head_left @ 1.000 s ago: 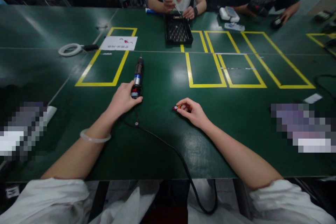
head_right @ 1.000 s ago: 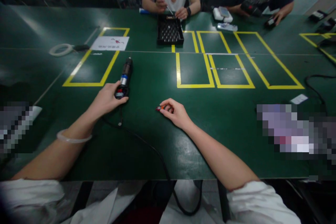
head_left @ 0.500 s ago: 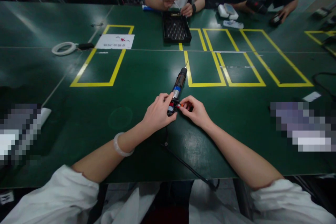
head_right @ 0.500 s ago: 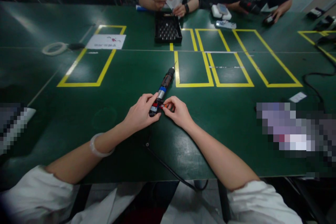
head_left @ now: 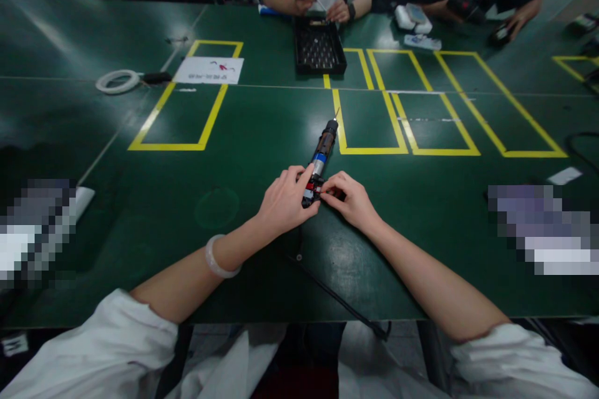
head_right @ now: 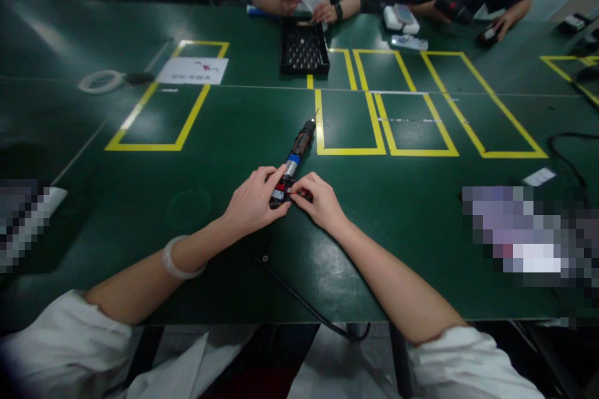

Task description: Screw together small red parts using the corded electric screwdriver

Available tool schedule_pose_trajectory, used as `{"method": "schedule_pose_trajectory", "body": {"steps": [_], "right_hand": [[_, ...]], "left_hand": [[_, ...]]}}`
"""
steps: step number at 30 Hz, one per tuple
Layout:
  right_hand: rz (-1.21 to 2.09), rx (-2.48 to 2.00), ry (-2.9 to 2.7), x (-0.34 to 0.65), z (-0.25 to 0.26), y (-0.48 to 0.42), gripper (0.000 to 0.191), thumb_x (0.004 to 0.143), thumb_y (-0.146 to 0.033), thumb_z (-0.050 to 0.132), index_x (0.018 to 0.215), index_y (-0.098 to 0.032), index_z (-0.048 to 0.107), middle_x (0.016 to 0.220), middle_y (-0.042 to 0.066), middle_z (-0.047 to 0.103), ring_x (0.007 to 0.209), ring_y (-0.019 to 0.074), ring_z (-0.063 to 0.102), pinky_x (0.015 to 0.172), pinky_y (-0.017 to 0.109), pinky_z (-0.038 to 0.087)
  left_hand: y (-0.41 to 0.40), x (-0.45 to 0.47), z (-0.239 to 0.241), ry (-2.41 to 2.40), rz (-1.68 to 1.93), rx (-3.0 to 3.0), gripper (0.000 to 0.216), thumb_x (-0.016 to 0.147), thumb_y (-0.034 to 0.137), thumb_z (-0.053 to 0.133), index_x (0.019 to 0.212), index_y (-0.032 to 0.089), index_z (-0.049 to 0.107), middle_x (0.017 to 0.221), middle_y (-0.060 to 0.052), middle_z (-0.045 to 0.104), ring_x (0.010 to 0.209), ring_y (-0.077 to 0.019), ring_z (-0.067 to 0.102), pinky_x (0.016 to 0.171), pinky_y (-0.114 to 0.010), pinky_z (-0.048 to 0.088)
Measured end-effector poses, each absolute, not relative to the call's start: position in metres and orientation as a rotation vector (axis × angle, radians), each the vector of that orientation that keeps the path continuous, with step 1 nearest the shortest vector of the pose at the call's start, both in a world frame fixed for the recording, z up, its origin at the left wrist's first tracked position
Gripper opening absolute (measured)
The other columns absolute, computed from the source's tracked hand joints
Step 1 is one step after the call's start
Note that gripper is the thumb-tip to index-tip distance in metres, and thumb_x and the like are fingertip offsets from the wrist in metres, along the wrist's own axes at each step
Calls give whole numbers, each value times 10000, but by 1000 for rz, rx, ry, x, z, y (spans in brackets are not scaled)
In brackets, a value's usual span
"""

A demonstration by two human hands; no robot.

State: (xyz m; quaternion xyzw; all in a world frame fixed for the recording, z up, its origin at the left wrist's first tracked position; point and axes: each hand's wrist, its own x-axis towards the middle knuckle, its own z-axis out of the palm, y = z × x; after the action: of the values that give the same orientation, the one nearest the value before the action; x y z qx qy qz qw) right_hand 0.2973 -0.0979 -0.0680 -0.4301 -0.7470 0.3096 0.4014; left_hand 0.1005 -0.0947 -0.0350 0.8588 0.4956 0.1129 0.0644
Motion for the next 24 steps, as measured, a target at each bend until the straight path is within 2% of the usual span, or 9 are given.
{"method": "schedule_pose_trajectory", "body": {"steps": [4, 11, 24], "right_hand": [[782, -1116, -1868, 296, -63, -101, 57, 901, -217, 621, 927, -214, 671, 882, 38, 637, 750, 154, 590, 681, 294, 482], [826, -1222, -1767, 291, -58, -107, 72, 897, -236, 588, 899, -210, 654, 800, 20, 676, 683, 154, 600, 630, 288, 466], [894, -1118, -1791, 290, -63, -106, 82, 906, -202, 565, 931, -200, 643, 830, 18, 601, 713, 134, 565, 644, 263, 449]], "left_hand": [[-95, 101, -33, 1499, 319, 2601, 697, 887, 422, 543, 1495, 131, 365, 1313, -163, 489, 1145, -298, 519, 921, -405, 483], [-95, 101, -30, 1563, 265, 2612, 700, 923, 584, 481, 1490, 183, 387, 1235, -152, 521, 1067, -286, 544, 825, -370, 473], [-92, 95, -24, 1597, 169, 2677, 667, 941, 506, 487, 1517, 195, 359, 1222, -151, 521, 1059, -298, 529, 843, -377, 451]]}}
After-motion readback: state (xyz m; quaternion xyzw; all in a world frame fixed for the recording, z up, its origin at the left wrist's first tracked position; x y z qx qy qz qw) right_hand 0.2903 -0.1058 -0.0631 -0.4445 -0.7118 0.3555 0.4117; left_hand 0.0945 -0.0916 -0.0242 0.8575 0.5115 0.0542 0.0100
